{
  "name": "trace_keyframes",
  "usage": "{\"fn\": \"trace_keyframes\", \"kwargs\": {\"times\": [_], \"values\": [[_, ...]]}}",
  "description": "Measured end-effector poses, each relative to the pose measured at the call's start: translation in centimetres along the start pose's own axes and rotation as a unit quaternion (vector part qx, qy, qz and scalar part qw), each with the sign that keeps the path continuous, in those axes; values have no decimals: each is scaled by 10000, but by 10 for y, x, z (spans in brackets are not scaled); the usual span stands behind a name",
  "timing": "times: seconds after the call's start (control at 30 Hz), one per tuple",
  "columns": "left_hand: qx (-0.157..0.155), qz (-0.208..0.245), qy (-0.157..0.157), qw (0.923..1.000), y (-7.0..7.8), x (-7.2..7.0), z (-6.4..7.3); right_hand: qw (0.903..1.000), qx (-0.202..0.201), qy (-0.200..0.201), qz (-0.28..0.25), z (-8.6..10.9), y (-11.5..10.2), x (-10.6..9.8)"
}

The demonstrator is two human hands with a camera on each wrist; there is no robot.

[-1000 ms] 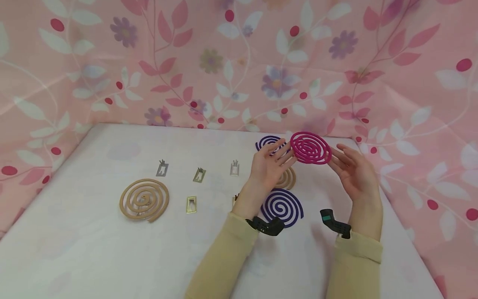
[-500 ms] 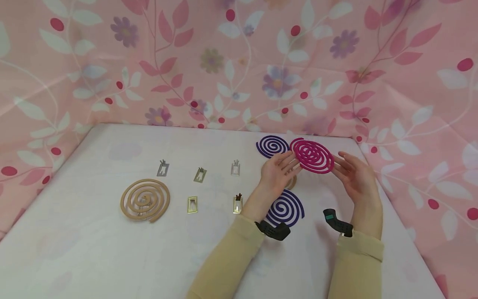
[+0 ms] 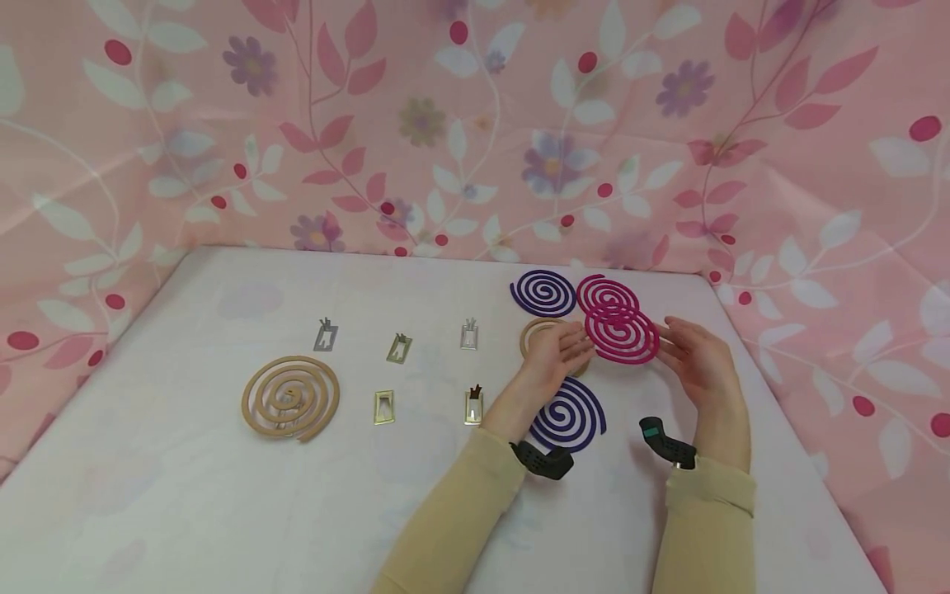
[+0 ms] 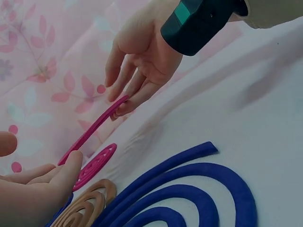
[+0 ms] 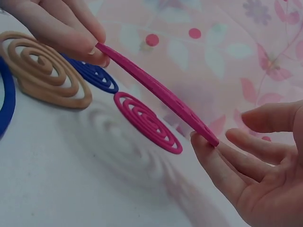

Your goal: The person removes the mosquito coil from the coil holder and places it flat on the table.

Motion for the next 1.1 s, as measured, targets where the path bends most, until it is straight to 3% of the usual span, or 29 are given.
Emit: {"fn": "trace_keyframes", "kwargs": {"times": [0.37,0.5,0.63,0.73,1.1], "values": [[247,-1257,-11,9918,-10,0,1,9998,-141,43,101,-3,12,-8],[482,-2013,-136,9782,-12,-2,3,9985,3,339,419,-4,14,-10],[671,-2747,-208,9590,-16,-4,5,9951,152,620,761,-6,16,-11],[652,-3002,-229,9514,-18,-4,4,9935,186,742,843,-6,17,-12],[545,-3336,-353,9405,-23,1,9,9886,173,1035,1082,-5,18,-17]]}}
Point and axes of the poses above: each hand's wrist, its own z-axis away from the middle knuckle, its own x-axis out of the palm, y = z × x, the point moved 1 cm from there along -z, towards the middle knuckle, and after that the axes turned 3 degrees about y, right-handed, at the moved point
